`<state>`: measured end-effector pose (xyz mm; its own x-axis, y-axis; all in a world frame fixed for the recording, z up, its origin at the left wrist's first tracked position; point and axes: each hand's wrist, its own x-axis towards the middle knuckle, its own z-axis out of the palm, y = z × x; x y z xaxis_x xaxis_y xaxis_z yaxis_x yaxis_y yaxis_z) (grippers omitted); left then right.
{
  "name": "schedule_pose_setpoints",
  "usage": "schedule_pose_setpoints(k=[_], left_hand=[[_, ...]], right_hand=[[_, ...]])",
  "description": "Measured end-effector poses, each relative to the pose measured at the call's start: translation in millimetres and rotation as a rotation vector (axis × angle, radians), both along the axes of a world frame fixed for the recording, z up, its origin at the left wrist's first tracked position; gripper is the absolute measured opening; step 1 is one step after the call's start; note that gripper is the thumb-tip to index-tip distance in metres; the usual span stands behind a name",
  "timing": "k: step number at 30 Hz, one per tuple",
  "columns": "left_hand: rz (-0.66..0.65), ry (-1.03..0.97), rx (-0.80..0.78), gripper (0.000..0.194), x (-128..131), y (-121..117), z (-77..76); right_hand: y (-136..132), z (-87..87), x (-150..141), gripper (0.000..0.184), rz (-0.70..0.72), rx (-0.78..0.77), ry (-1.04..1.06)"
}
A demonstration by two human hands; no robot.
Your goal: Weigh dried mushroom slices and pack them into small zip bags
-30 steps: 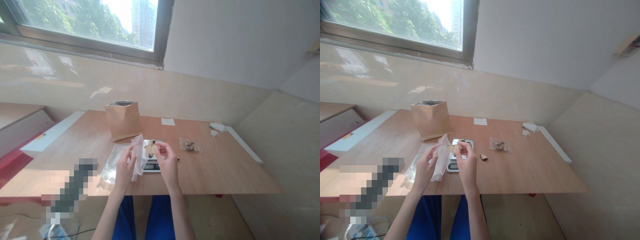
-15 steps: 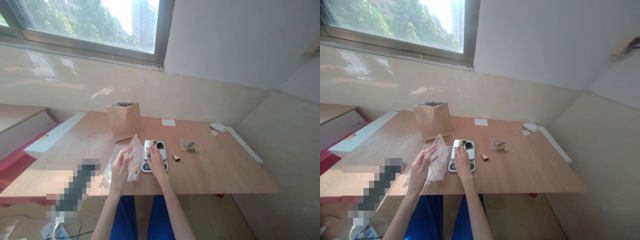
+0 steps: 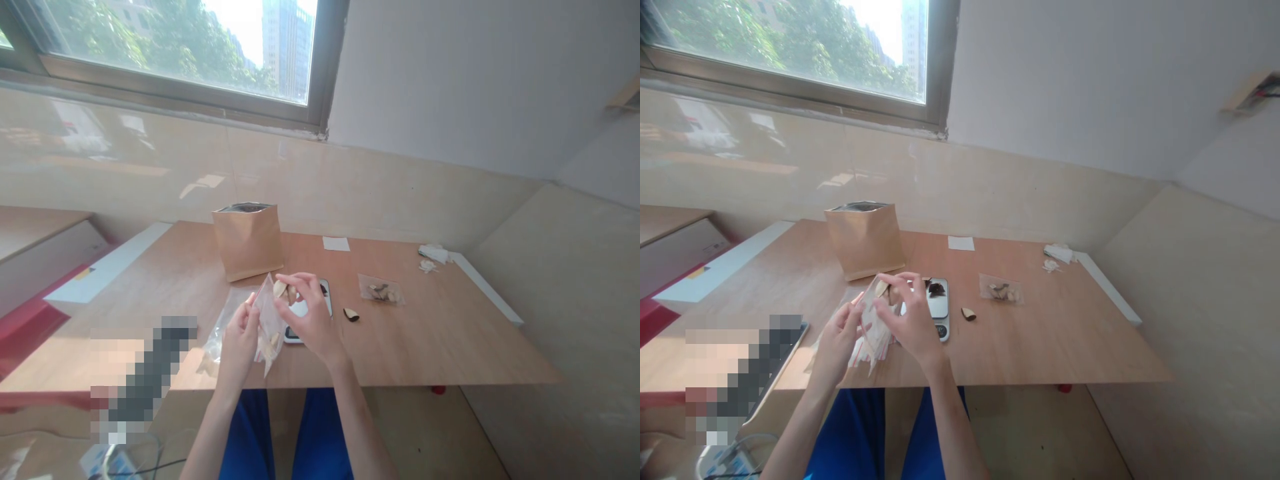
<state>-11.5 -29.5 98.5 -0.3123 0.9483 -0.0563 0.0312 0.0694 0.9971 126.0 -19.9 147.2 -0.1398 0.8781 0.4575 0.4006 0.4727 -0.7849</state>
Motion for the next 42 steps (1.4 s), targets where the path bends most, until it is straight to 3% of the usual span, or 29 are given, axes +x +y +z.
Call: schedule_pose_setpoints(k=[3, 7, 11, 15, 25, 29, 31, 33, 35, 36, 39, 42], left_hand=[[0.030, -0.067, -0.040, 0.039, 1, -2, 5.6], [0.049, -0.152, -0.073, 0.028, -1, -2, 9.8], [0.050, -0.123, -0.061, 0.033, -2, -3, 11.8], [0.049, -0.151, -0.085, 0.031, -1, -4, 12.1], [0.027, -0.124, -0.085, 0.034, 1, -2, 4.6], [0.015, -0.099, -0.068, 0.035, 2, -2, -0.2], [0.018, -0.104, -0.068, 0.035, 1, -1, -3.0], [0.031, -0.114, -0.076, 0.035, 1, -1, -4.6], [0.023, -0.138, -0.089, 0.035, 2, -1, -3.9], [0.012, -0.154, -0.094, 0.036, 3, -1, -2.7], [-0.018, -0.195, -0.099, 0.036, 6, -4, 2.6], [-0.008, -0.196, -0.092, 0.036, 10, -8, 6.6]], right_hand=[[15, -8.6, 3, 0.034, 0.009, -0.006, -0.111], [52, -50.5, 13, 0.034, -0.190, -0.034, -0.292], [79, -86.1, 19, 0.038, -0.198, -0.086, -0.681], [86, -96.3, 15, 0.033, -0.193, -0.059, -0.774], [86, -97.7, 16, 0.030, -0.105, -0.005, -0.746], [82, -86.0, 16, 0.032, -0.086, 0.003, -0.674], [72, -71.4, 16, 0.029, -0.126, 0.009, -0.490], [56, -52.3, 15, 0.023, -0.159, 0.000, -0.164], [39, -33.1, 13, 0.019, -0.073, -0.037, 0.108], [32, -25.1, 12, 0.020, 0.028, -0.067, 0.149], [21, -11.2, 4, 0.018, 0.308, -0.125, 0.004], [24, -9.8, -7, 0.018, 0.355, -0.087, -0.181]])
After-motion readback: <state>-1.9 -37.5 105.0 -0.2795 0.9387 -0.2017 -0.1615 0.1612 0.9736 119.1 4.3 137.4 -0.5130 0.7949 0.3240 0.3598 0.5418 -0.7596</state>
